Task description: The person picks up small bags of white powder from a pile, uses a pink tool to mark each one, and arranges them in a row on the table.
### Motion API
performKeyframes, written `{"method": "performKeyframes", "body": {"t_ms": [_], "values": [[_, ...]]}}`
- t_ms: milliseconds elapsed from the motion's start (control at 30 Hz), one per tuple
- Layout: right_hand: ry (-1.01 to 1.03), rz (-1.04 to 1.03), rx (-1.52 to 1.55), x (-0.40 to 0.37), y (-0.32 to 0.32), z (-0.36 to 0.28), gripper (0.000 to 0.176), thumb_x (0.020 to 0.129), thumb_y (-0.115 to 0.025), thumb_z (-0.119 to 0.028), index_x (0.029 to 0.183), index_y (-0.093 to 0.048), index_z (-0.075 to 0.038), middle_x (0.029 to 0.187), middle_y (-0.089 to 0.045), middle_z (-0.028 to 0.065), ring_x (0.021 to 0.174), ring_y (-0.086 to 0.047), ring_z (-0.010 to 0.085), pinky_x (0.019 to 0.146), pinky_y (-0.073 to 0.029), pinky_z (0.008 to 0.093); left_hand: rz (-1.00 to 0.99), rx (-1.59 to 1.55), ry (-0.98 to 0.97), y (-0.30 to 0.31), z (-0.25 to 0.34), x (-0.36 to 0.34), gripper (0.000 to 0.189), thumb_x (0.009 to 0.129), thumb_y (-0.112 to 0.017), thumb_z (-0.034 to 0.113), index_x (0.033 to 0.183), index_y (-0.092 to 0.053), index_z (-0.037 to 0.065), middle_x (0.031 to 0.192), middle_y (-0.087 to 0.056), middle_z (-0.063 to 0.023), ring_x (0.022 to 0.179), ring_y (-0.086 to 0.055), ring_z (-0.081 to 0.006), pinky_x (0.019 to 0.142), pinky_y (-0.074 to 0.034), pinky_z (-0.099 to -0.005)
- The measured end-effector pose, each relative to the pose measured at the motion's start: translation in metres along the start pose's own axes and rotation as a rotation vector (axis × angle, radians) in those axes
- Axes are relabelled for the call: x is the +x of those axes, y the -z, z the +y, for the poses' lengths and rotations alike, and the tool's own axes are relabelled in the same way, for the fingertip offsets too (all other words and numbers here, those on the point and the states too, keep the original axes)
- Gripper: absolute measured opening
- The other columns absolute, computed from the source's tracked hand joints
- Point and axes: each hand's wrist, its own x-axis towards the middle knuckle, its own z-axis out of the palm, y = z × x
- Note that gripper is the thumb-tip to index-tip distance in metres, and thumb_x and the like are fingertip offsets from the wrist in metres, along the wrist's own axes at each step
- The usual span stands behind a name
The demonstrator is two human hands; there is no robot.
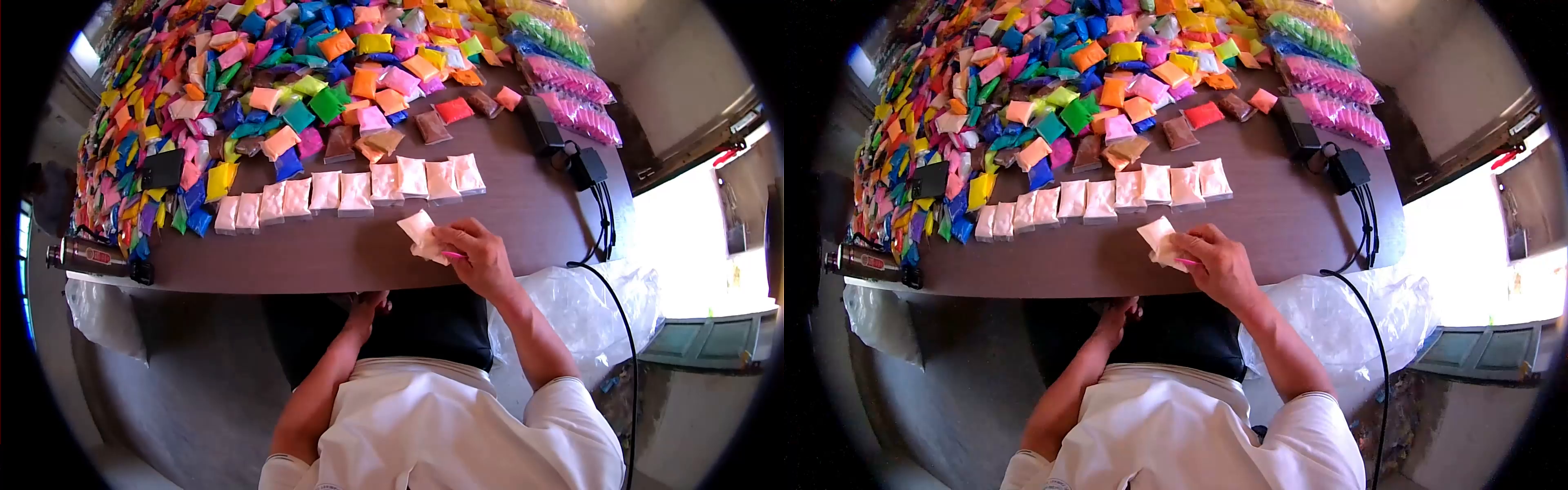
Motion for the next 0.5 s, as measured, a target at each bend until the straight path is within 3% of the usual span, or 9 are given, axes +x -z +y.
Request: {"method": "performKeyframes", "body": {"t_ms": [200,433,500], "values": [[0.007,0.382,0.037,-0.001,0.004,-0.003,0.029,0.071,-0.065,0.005,0.099,-0.066,-0.004,0.090,-0.059,0.0129,0.074,-0.063,0.0284,0.064,-0.052,0.0313,-0.088,0.020,-0.050,-0.008,0.000,-0.011,0.019,0.083,-0.062,0.025,0.075,-0.049,0.014,0.060,-0.040,0.0013,0.057,-0.042,-0.0138,0.055,-0.034,-0.0292],[0.012,0.438,0.117,-0.029,-0.029,-0.037,0.023,0.074,-0.066,0.003,0.095,-0.065,-0.004,0.083,-0.060,0.0127,0.067,-0.062,0.0272,0.059,-0.050,0.0307,-0.215,0.079,-0.084,-0.010,0.004,-0.019,0.024,0.085,-0.059,0.024,0.069,-0.046,0.011,0.063,-0.043,0.0001,0.061,-0.049,-0.0145,0.058,-0.038,-0.0282],[-0.112,0.358,0.243,-0.037,-0.047,-0.048,0.020,0.076,-0.067,0.001,0.095,-0.062,-0.004,0.083,-0.061,0.0125,0.067,-0.062,0.0287,0.059,-0.050,0.0309,-0.245,0.080,-0.094,-0.013,0.008,-0.026,0.026,0.085,-0.059,0.027,0.069,-0.046,0.011,0.063,-0.042,-0.0002,0.062,-0.050,-0.0145,0.059,-0.038,-0.0281]]}}
